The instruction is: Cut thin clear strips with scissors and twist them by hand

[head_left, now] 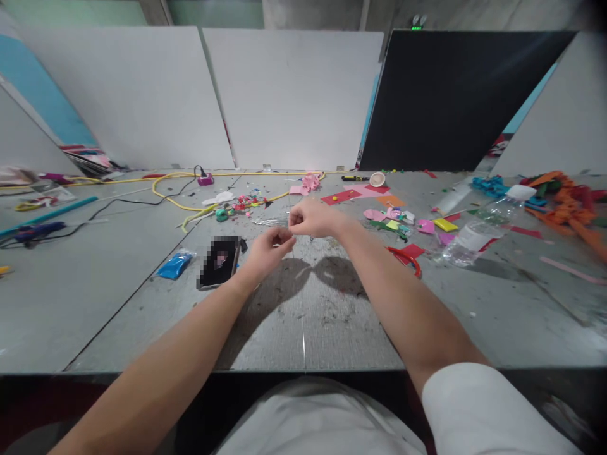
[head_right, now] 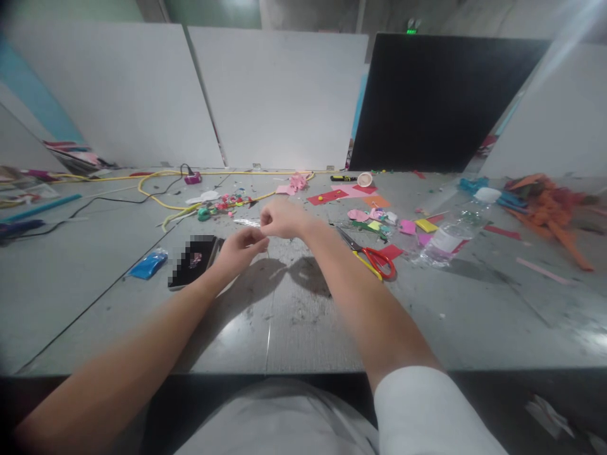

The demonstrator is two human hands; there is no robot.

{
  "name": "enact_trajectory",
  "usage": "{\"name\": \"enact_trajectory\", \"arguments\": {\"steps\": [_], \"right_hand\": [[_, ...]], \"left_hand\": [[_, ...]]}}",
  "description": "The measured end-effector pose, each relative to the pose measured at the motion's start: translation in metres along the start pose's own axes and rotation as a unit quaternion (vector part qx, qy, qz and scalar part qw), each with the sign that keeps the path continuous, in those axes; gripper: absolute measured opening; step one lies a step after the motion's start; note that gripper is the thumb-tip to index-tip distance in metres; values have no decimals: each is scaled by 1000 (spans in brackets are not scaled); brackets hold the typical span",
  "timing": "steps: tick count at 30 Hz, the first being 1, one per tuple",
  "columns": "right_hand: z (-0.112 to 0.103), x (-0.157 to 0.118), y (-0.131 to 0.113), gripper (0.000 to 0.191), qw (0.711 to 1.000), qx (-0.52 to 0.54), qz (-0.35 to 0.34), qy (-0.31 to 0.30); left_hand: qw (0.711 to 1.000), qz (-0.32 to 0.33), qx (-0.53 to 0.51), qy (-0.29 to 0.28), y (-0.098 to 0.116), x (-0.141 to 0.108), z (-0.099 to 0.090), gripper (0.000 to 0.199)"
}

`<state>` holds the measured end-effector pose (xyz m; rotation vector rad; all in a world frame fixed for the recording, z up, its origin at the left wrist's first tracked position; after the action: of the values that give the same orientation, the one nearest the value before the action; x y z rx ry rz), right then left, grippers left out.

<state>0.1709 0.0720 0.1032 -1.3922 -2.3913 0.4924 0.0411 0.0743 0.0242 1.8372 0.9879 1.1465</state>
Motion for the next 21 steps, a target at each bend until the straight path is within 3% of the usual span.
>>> {"name": "enact_trajectory", "arguments": {"steps": [4,21], "right_hand": [[-1,-3,-5,12,1000,-8,-1,-1],[-3,-3,-4,10,1000,-29,-2,-2]], "left_hand": [[998,3,-53,22,2,1,-4,20],[999,27,-34,26,5,-1,-5,16]]}}
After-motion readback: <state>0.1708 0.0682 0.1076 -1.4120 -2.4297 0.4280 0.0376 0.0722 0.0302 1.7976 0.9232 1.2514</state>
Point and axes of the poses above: each hand's wrist, its own x-axis towards the middle knuckle, its own z-axis out of the palm, y = z × x, the point moved 7 cm from there along x, towards the middle knuckle, and after that the axes turned 1 degree about -x, right-handed, at the moved point
